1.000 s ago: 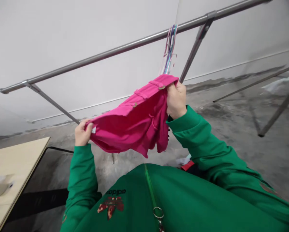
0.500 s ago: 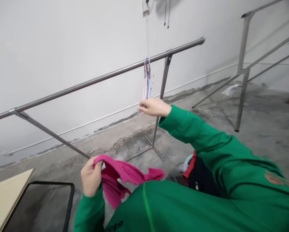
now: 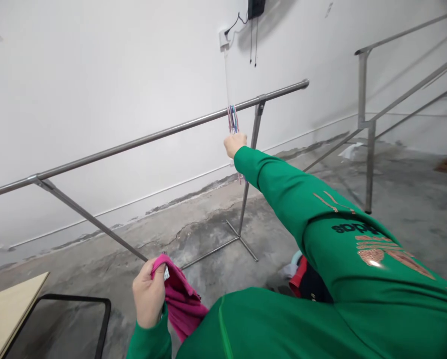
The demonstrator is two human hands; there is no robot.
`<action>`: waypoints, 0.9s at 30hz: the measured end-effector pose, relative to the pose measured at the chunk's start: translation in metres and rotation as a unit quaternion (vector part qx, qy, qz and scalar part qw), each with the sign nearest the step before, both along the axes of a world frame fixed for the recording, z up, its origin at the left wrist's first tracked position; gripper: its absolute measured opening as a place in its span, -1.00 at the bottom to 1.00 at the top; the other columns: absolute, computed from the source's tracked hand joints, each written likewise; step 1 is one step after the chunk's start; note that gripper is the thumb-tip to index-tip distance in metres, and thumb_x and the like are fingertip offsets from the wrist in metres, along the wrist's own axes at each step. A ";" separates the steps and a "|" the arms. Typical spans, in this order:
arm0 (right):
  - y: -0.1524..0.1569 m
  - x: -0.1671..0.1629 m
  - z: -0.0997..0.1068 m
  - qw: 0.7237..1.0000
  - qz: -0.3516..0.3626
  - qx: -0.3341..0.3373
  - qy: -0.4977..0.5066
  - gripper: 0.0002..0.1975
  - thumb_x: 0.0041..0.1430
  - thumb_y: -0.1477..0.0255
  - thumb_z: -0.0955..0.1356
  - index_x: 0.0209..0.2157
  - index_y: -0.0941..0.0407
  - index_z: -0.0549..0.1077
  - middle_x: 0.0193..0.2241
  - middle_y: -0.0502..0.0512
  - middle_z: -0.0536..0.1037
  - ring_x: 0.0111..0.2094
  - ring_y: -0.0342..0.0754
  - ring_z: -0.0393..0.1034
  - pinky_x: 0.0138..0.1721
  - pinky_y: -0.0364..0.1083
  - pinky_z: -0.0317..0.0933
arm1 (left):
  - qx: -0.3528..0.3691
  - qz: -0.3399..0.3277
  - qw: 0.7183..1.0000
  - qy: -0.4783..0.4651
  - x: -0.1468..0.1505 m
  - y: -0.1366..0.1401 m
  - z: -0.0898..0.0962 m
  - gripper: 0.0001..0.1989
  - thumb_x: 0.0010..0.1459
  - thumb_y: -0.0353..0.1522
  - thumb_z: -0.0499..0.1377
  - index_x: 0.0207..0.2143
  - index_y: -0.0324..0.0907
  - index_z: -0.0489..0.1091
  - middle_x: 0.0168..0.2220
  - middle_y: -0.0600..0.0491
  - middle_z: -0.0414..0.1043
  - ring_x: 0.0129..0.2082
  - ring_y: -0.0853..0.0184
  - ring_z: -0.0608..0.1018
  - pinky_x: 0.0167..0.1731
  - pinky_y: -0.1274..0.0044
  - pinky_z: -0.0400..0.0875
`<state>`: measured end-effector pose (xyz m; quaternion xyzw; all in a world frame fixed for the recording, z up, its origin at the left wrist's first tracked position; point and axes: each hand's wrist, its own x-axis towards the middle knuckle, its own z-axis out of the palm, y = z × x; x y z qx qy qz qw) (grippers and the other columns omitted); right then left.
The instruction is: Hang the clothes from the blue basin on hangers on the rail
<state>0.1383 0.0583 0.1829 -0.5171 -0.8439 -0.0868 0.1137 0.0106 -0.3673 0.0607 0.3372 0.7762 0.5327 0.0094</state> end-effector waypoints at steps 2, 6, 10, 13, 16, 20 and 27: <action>0.002 0.006 -0.001 1.000 -0.005 0.002 -0.003 -0.65 0.08 0.69 0.20 -0.13 0.40 0.49 -0.16 0.54 0.48 -0.06 0.20 0.35 -0.16 0.11 0.14 | 0.000 -0.001 1.000 -0.008 -0.001 -0.001 -0.001 -0.75 -0.02 -0.19 0.18 -0.41 -0.15 0.53 -0.43 0.07 0.55 -0.37 0.27 0.56 -0.35 0.55 0.45; 0.007 0.019 -0.001 1.000 -0.014 0.009 0.013 -0.63 0.13 0.68 0.15 -0.11 0.39 0.47 -0.14 0.54 0.46 -0.02 0.19 0.32 -0.14 0.12 0.11 | -0.007 -0.007 1.000 -0.004 -0.001 0.000 0.001 -0.75 -0.02 -0.19 0.17 -0.41 -0.16 0.53 -0.44 0.07 0.55 -0.39 0.28 0.56 -0.37 0.54 0.44; 0.013 0.033 0.003 0.995 -0.015 0.047 0.088 -0.63 0.18 0.57 0.15 -0.04 0.39 0.38 -0.14 0.53 0.46 -0.04 0.18 0.33 -0.12 0.05 0.12 | -0.015 -0.034 0.999 0.014 -0.001 0.007 0.006 -0.75 -0.02 -0.19 0.15 -0.44 -0.16 0.53 -0.48 0.07 0.54 -0.45 0.29 0.55 -0.42 0.54 0.44; 0.012 0.043 0.009 0.991 0.001 0.060 0.117 -0.61 0.19 0.50 0.17 0.01 0.33 0.34 -0.15 0.48 0.48 -0.10 0.16 0.36 -0.13 0.02 0.16 | -0.020 -0.064 0.997 0.023 -0.001 0.019 0.010 -0.75 -0.01 -0.21 0.13 -0.44 -0.15 0.53 -0.48 0.07 0.54 -0.46 0.30 0.54 -0.41 0.54 0.43; 0.006 0.050 0.014 0.990 0.018 0.052 0.127 -0.62 0.23 0.44 0.15 0.01 0.28 0.34 -0.16 0.45 0.49 -0.15 0.15 0.38 -0.15 0.02 0.19 | -0.042 -0.089 0.995 0.031 -0.002 0.036 0.013 -0.74 0.01 -0.21 0.12 -0.43 -0.16 0.53 -0.50 0.07 0.53 -0.48 0.33 0.52 -0.44 0.56 0.41; 0.002 0.049 0.020 0.986 0.012 0.037 0.161 -0.63 0.28 0.41 0.13 -0.01 0.29 0.34 -0.15 0.44 0.48 -0.15 0.17 0.38 -0.16 0.07 0.22 | -0.057 -0.149 0.986 0.044 0.003 0.058 0.016 -0.75 0.01 -0.23 0.10 -0.48 -0.18 0.50 -0.54 0.09 0.49 -0.51 0.36 0.49 -0.46 0.58 0.37; -0.005 0.031 0.043 0.977 0.052 0.064 0.197 -0.64 0.28 0.42 0.12 0.00 0.28 0.33 -0.12 0.44 0.46 -0.10 0.21 0.36 -0.08 0.13 0.19 | -0.064 -0.188 0.979 0.047 0.012 0.074 0.018 -0.76 -0.01 -0.27 0.08 -0.47 -0.17 0.51 -0.51 0.07 0.51 -0.48 0.36 0.50 -0.41 0.58 0.39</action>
